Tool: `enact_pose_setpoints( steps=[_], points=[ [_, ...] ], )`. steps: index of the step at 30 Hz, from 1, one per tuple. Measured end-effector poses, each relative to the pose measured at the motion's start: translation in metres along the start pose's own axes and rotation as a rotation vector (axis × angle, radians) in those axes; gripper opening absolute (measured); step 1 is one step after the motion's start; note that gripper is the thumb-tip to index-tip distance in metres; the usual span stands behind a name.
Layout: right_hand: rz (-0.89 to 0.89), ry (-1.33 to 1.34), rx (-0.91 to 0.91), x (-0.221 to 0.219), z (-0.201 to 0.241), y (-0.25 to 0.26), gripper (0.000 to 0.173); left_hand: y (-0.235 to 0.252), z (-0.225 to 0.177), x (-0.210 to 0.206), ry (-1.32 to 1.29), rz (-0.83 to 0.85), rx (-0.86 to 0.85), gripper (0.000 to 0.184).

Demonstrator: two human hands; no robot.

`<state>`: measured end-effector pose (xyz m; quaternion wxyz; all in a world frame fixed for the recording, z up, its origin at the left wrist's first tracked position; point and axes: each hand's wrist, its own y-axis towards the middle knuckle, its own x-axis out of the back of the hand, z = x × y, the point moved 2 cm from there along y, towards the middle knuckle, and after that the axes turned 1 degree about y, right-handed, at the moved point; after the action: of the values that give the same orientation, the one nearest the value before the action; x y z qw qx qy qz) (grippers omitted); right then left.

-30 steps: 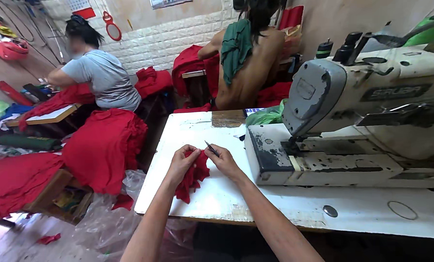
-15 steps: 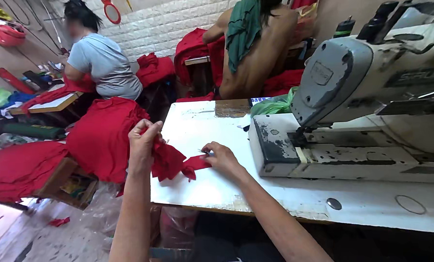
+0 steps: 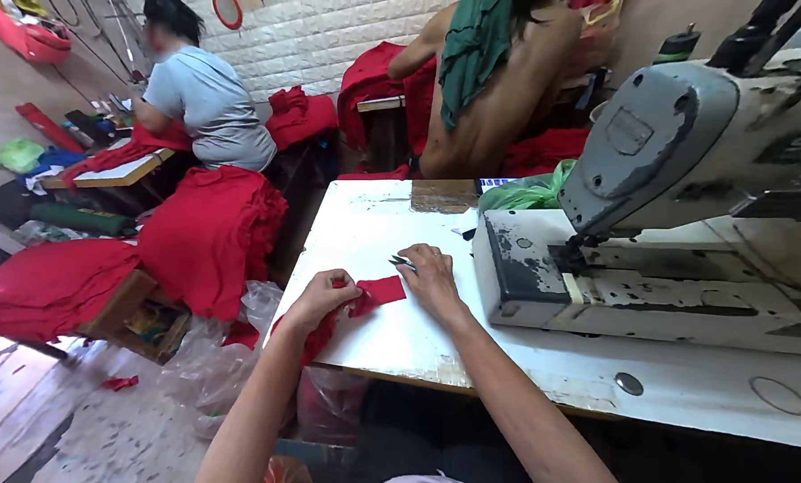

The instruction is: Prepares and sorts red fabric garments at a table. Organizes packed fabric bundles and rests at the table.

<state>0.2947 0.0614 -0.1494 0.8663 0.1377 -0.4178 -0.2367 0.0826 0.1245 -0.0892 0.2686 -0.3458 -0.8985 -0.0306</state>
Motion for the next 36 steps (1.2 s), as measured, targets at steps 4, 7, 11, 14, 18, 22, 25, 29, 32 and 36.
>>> enact_pose_setpoints(
  steps=[4, 7, 11, 14, 18, 22, 25, 29, 32, 36],
  points=[
    [-0.167, 0.255, 0.394, -0.002, 0.020, -0.003, 0.038, -0.008, -0.011, 0.011, -0.382, 0.014, 0.022, 0.016],
    [-0.256, 0.244, 0.645, -0.002, 0.046, -0.017, 0.073, -0.017, -0.017, 0.019, -0.449, 0.023, -0.004, 0.017],
    [-0.343, 0.109, 0.773, -0.011, 0.075, -0.024, 0.061, -0.031, -0.024, 0.029, -0.531, 0.001, -0.011, 0.018],
    [-0.382, 0.117, 0.743, -0.016, 0.090, -0.023, 0.024, -0.040, -0.026, 0.033, -0.522, -0.033, -0.019, 0.016],
    [-0.179, 0.521, 0.459, -0.010, 0.106, -0.025, 0.019, -0.052, -0.023, 0.041, -0.403, -0.079, -0.074, 0.014],
    [0.068, 0.960, 0.146, 0.003, 0.118, -0.023, 0.017, -0.068, -0.019, 0.050, -0.338, -0.087, -0.085, 0.013],
    [0.132, 1.044, 0.063, 0.009, 0.124, -0.023, 0.019, -0.080, -0.016, 0.050, -0.288, -0.009, -0.115, 0.033],
    [0.340, 0.967, 0.109, 0.017, 0.132, -0.025, 0.019, -0.093, -0.024, 0.043, -0.313, 0.057, -0.157, 0.044],
    [0.429, 0.931, 0.124, 0.021, 0.141, -0.024, 0.017, -0.096, -0.023, 0.040, -0.288, 0.018, -0.217, 0.027],
    [0.373, 0.968, 0.127, 0.023, 0.146, -0.024, 0.023, -0.098, -0.022, 0.038, -0.319, -0.128, -0.194, 0.004]
  ],
)
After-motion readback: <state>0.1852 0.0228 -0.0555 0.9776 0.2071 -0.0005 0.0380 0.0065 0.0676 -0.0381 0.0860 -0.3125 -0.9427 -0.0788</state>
